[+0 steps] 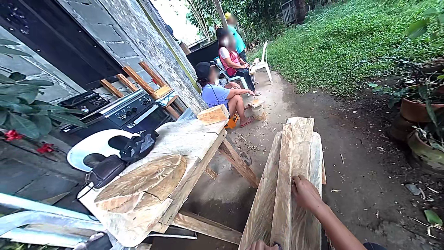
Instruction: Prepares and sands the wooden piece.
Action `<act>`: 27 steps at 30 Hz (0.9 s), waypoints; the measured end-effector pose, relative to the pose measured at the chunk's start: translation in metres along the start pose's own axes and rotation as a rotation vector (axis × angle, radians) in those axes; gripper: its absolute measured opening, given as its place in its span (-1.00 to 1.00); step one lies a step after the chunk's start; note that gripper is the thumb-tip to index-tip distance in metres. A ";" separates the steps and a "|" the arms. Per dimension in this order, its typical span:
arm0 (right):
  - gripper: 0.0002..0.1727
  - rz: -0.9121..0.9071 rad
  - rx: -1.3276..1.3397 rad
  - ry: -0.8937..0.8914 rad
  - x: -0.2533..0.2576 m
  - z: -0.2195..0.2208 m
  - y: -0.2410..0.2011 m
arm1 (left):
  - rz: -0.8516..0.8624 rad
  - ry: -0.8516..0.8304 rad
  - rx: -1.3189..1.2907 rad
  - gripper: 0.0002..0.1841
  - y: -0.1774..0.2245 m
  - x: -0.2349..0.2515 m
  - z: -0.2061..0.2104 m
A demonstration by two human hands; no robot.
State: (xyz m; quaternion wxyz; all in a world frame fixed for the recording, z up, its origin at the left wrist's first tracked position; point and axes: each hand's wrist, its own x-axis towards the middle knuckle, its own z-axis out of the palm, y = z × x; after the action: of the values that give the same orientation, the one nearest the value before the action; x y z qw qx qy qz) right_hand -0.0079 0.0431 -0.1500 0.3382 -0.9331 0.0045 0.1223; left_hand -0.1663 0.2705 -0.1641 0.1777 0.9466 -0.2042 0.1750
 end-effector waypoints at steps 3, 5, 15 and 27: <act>-0.53 0.003 0.002 0.006 0.000 0.001 -0.001 | 0.008 0.032 -0.016 -0.70 -0.001 0.011 0.003; -0.53 0.002 0.002 0.007 0.000 0.000 -0.001 | 0.012 0.039 -0.009 -0.71 0.000 0.021 0.004; -0.53 0.001 0.005 0.009 -0.002 0.000 0.000 | 0.058 0.083 0.036 -0.73 -0.006 0.101 0.036; -0.55 -0.003 0.006 0.020 -0.002 0.002 0.001 | -0.149 -0.313 0.132 -0.64 0.011 0.222 0.054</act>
State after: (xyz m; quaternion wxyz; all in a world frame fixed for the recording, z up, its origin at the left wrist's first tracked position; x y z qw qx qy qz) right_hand -0.0101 0.0437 -0.1517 0.3409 -0.9333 0.0068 0.1124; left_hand 0.0323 0.1666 -0.1190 0.0938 0.9844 -0.1470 0.0248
